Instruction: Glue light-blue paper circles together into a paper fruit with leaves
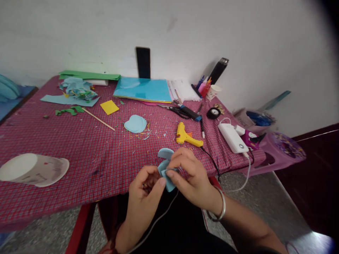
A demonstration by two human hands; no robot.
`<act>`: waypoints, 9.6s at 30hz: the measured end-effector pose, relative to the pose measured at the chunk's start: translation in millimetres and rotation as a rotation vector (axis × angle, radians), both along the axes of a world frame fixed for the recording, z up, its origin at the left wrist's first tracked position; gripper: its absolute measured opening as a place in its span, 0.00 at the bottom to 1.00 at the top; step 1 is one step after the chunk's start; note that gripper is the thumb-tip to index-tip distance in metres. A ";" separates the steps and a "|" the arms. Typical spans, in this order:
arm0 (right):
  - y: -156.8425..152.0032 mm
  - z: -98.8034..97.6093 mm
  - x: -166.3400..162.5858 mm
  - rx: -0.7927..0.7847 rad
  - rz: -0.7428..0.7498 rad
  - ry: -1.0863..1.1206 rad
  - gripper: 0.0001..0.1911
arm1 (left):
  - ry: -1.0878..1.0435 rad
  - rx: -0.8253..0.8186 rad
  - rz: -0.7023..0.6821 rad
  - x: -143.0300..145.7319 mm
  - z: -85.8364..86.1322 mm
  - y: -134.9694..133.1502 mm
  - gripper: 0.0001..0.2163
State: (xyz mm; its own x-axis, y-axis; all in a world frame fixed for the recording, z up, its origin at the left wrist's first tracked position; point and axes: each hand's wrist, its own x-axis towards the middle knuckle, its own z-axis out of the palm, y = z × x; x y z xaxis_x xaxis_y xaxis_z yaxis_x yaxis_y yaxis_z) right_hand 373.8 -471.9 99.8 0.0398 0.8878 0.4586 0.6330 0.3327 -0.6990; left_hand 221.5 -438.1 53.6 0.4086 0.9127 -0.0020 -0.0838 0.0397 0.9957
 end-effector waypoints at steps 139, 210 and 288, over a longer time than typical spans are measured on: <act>25.9 -12.6 1.8 -0.365 0.303 0.650 0.22 | 0.088 -0.059 -0.087 -12.3 39.0 45.2 0.12; 82.5 -33.5 5.0 -0.242 0.106 -0.395 0.04 | 0.905 0.638 -0.585 -44.9 28.0 84.6 0.10; 54.4 -19.4 90.3 -0.760 0.301 0.146 0.10 | 0.938 1.038 -0.560 -15.4 -24.1 30.5 0.11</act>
State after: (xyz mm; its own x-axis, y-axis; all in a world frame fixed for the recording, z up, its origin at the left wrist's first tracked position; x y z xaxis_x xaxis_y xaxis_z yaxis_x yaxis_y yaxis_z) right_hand 464.1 -417.4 80.4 -0.2363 0.9357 -0.2619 0.4782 -0.1227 -0.8696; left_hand 206.1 -407.6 29.5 0.9117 0.4036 0.0775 0.3680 -0.8856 0.2833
